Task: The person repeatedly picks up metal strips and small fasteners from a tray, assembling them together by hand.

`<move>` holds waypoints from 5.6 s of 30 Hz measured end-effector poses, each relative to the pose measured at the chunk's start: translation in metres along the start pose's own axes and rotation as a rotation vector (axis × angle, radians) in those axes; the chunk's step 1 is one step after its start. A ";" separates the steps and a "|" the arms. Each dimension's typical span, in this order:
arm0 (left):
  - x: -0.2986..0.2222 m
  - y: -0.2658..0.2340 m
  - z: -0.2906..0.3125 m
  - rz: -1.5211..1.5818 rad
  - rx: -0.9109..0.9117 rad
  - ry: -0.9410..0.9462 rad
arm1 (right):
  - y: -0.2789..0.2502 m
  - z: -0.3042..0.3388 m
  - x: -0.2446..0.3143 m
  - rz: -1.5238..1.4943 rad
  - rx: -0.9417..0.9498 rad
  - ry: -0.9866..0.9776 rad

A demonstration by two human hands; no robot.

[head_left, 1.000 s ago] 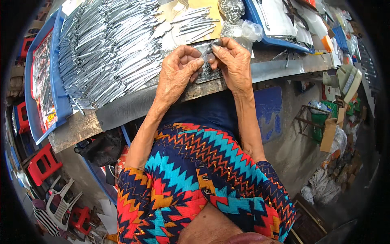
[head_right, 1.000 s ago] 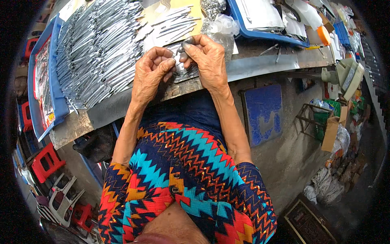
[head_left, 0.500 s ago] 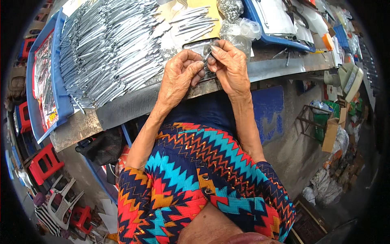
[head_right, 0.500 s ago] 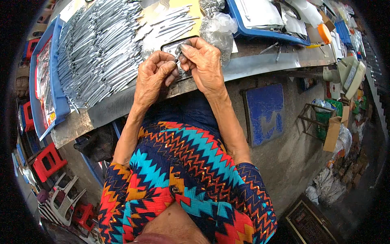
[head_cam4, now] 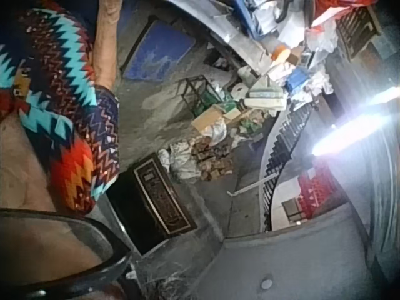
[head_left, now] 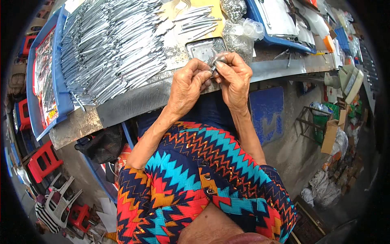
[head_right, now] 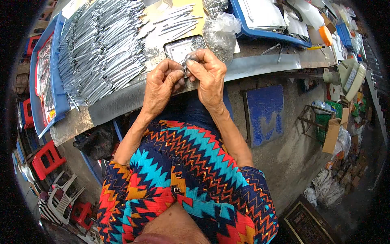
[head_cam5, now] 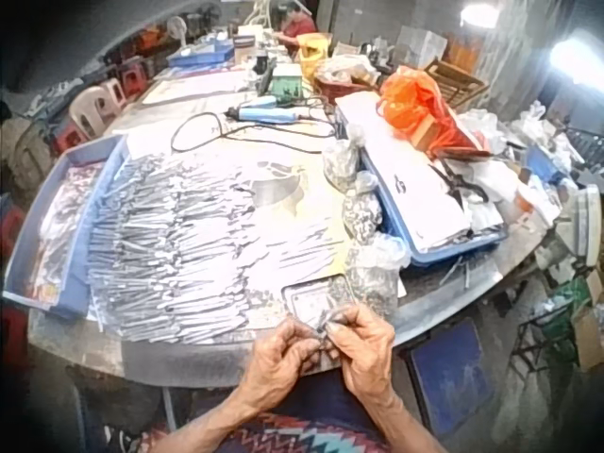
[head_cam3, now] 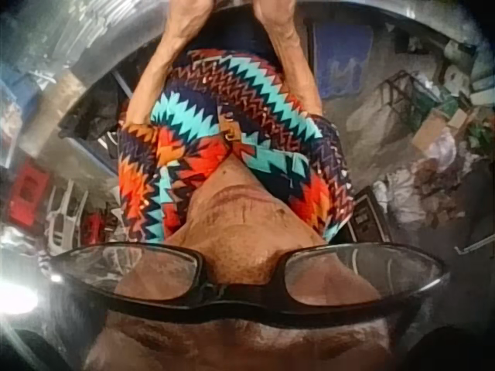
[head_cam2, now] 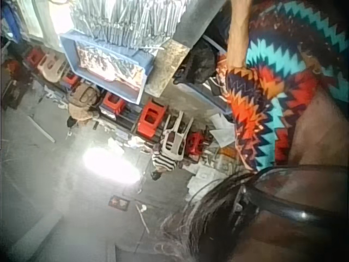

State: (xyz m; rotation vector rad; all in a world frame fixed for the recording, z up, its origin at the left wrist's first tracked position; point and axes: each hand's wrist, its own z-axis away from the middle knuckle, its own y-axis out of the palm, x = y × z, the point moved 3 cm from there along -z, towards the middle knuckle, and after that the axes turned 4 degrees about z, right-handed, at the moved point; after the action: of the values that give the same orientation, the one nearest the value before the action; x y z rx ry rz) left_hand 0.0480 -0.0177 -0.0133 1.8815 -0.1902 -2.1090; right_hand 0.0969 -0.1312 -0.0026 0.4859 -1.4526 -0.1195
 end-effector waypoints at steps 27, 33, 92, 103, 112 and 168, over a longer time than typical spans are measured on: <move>-0.050 -0.119 -0.040 -1.471 -0.372 0.632 | 0.019 -0.021 -0.003 1.299 0.357 -0.416; -0.049 -0.117 -0.039 -1.408 -0.351 0.657 | 0.022 -0.021 -0.013 1.343 0.332 -0.426; -0.017 -0.025 -0.119 -1.194 0.075 0.588 | -0.012 -0.035 0.003 0.455 0.111 0.047; -0.055 -0.041 -0.045 -0.897 -0.094 0.516 | -0.006 -0.031 0.001 -0.096 0.162 0.109; -0.051 -0.049 -0.007 -0.437 -0.048 0.200 | 0.005 -0.029 -0.004 -0.142 0.161 0.096; -0.026 -0.022 0.012 -0.479 -0.023 0.276 | 0.018 -0.002 0.013 0.460 0.217 -0.076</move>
State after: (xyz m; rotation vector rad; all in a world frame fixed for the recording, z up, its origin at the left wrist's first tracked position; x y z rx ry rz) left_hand 0.0358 0.0103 0.0058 2.3560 0.3817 -2.0720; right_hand 0.0969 -0.1191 0.0162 0.3133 -1.6256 0.3925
